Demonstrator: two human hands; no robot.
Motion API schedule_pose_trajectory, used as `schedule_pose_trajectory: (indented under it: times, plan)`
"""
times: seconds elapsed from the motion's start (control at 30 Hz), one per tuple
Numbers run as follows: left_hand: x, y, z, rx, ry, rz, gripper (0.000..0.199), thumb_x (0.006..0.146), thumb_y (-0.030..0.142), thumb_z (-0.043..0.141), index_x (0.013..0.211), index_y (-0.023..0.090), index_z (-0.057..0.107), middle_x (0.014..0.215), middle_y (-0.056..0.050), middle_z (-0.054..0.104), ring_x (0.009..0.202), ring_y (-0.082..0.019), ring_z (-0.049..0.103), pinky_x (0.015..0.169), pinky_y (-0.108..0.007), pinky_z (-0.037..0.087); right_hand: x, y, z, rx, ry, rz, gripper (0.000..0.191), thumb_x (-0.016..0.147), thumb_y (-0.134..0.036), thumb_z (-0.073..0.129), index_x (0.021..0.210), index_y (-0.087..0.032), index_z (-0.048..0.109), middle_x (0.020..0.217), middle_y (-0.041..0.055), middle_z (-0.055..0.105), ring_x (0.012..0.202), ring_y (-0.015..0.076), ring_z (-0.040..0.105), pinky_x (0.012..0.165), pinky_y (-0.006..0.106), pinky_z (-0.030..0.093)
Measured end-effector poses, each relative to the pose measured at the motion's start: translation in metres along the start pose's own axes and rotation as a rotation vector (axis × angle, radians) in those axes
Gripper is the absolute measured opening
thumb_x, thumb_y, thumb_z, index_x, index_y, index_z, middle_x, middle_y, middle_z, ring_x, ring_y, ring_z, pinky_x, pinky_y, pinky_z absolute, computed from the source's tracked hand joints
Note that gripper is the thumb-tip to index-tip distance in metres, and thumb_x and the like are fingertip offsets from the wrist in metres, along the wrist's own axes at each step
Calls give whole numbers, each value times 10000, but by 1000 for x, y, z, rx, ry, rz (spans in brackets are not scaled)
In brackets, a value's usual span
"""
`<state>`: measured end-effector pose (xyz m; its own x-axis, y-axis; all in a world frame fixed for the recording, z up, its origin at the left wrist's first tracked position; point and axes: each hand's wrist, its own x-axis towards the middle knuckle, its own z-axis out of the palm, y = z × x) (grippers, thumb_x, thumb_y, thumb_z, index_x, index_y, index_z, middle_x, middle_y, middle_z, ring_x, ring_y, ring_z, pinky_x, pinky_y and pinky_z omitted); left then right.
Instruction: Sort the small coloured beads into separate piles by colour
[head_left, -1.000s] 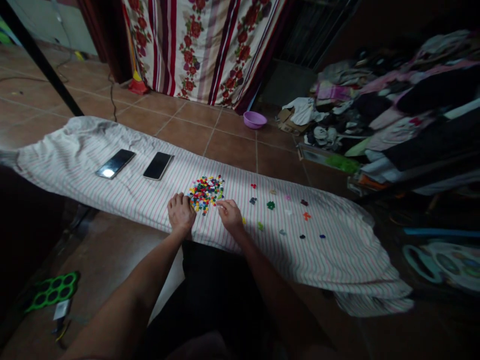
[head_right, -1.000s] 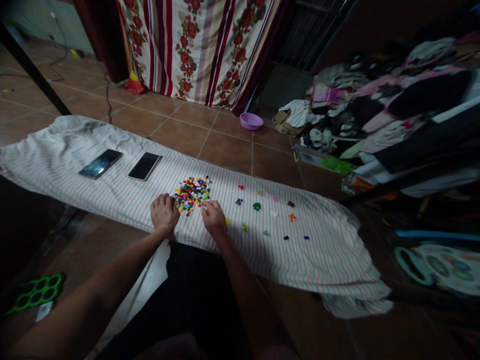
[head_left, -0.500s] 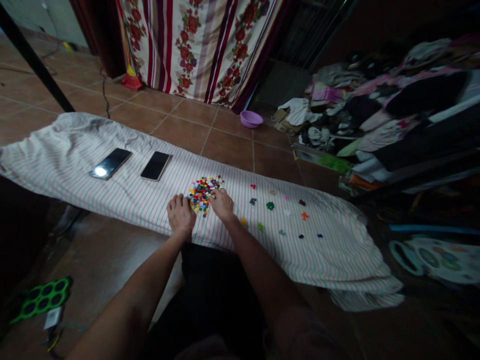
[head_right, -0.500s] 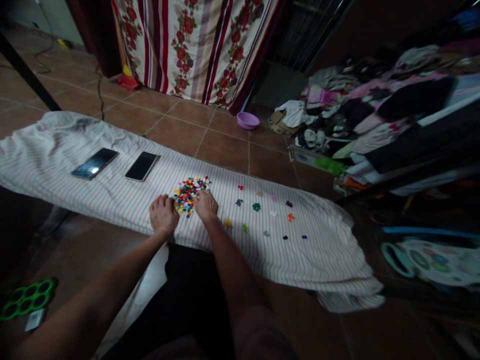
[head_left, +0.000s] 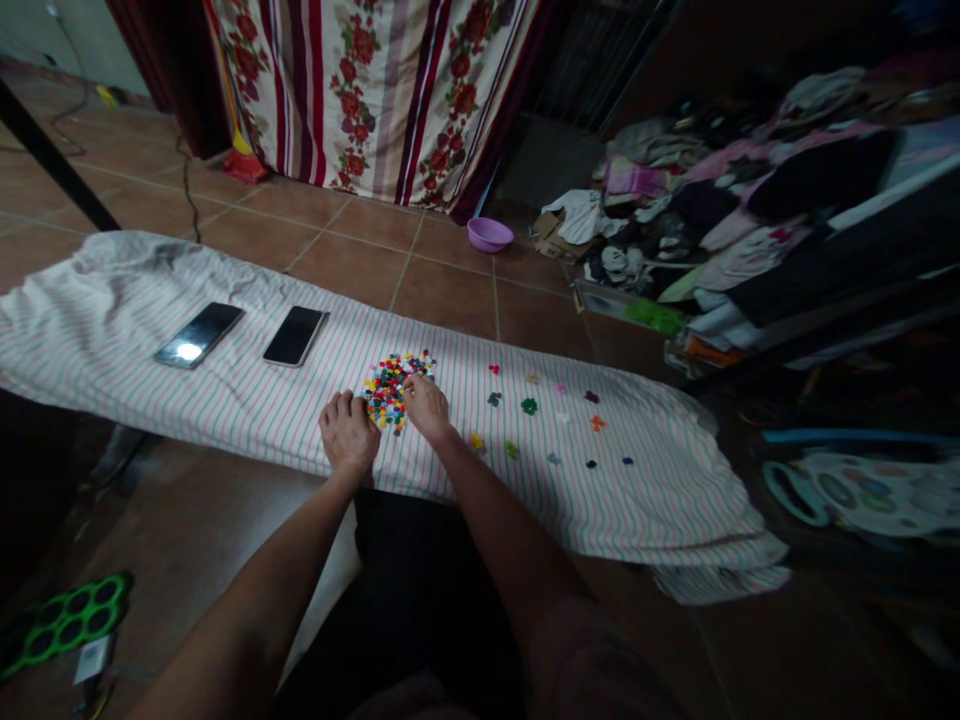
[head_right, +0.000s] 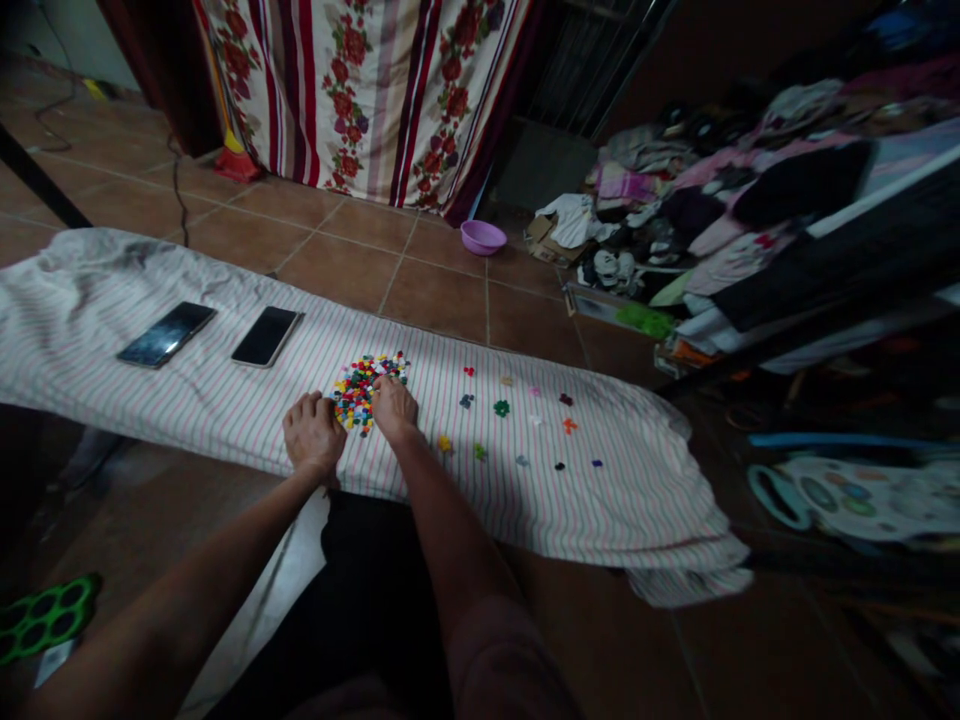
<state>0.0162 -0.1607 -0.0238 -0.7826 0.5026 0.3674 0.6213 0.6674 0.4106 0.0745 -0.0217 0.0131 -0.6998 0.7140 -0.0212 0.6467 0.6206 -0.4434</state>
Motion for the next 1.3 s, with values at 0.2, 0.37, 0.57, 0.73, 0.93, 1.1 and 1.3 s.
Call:
schedule_pose_trajectory:
  times: [0.2,0.37,0.57,0.73,0.93,1.1,1.3]
  plan:
    - [0,0,-2,10,-10,2,271,875,205,469,1060,150,661,1292,-159,632,1268,-318,503,1052,-470,360,-5,8,3,142,122,-40,240,935,-181,508,1070,-229,700,1079,50,655,974,171,618,908,281,471]
    - [0,-1,-3,-10,-15,-1,278,857,210,477,1057,153,661,1287,-171,621,1248,-323,502,1039,-483,355,-16,24,-1,222,168,-100,233,922,-158,532,1007,-240,733,1007,35,661,982,166,615,940,272,470]
    - [0,-2,-3,-15,-18,-1,290,855,228,458,1058,162,654,1280,-169,609,1215,-331,499,1021,-495,341,-30,63,-12,290,279,-60,270,893,-130,516,984,-240,746,1012,39,659,913,160,635,906,284,504]
    - [-1,-2,-5,24,-31,-5,294,872,254,437,1062,165,643,1277,-158,605,1188,-326,502,1010,-482,340,-46,110,-29,323,410,-26,299,859,-132,482,964,-214,750,1002,56,669,899,170,642,877,294,521]
    - [0,3,-11,41,-56,-28,296,873,270,431,1057,171,641,1270,-151,610,1179,-329,504,1008,-478,340,-69,168,-65,240,463,148,327,796,-130,474,977,-195,740,966,66,690,879,186,638,877,310,523]
    - [0,5,-13,11,-57,-47,294,849,250,464,1067,183,650,1246,-149,615,1158,-331,509,1000,-495,339,-83,200,-88,174,496,288,350,775,-122,456,987,-185,727,979,85,714,920,205,643,903,321,512]
    - [-2,-1,-5,71,-22,-23,296,874,271,446,1079,181,639,1249,-145,619,1171,-327,520,982,-479,359,-83,233,-101,114,535,466,414,767,-113,452,1098,-164,695,990,89,723,903,203,652,914,313,495]
